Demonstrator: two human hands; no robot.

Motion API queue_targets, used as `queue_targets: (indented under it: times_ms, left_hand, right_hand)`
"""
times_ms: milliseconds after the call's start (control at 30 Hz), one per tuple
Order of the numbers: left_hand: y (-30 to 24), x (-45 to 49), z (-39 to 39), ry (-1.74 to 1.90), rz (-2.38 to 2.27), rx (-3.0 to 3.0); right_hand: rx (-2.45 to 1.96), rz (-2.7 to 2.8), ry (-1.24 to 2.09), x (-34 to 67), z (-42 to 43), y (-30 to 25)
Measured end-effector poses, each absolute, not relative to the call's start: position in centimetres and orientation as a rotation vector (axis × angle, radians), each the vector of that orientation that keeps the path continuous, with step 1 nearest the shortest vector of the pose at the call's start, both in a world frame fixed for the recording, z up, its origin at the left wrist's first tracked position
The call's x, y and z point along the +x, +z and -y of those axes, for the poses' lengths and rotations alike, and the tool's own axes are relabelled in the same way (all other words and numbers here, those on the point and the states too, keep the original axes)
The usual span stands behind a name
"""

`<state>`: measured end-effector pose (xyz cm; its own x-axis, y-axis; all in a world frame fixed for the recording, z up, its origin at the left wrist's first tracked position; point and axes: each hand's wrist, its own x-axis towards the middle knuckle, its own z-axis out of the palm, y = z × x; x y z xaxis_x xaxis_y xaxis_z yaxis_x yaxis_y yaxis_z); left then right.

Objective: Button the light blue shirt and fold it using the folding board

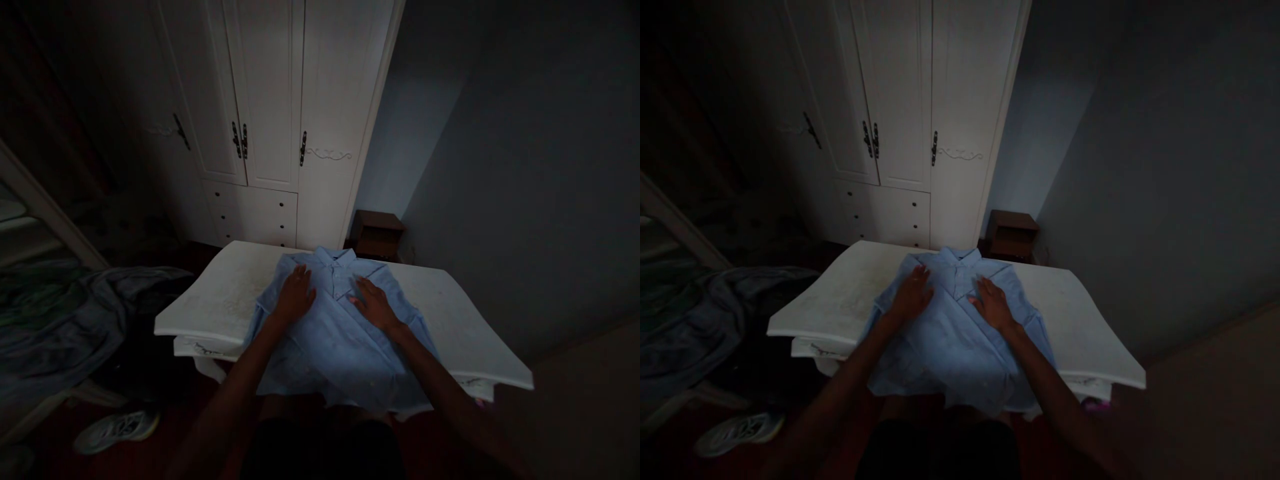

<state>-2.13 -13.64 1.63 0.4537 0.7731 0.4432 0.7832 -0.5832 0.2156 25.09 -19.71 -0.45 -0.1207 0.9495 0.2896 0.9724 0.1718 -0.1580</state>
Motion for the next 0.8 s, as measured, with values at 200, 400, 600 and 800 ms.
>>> queue_targets:
  times_ms: [200, 400, 600, 800]
  left_hand:
    - [1.5, -0.8, 4.9, -0.269, 1.473, -2.682]
    - [1.8, -1.1, -1.7, -0.201, 1.558, -2.690]
    - [2.1, -1.5, -7.2, -0.158, 1.532, -2.815]
    - [2.6, -1.5, -10.1, -0.112, 1.334, -3.055]
  right_hand:
    - [-2.058, 2.173, -0.072, 25.5, 12.5, 0.1]
    - [-2.109, 2.005, -0.010, 28.7, 6.6, 0.8]
    - [-2.045, 1.984, 0.130, 32.5, 2.7, 0.6]
    - [-1.775, 2.094, 0.266, 34.7, 0.4, 0.0]
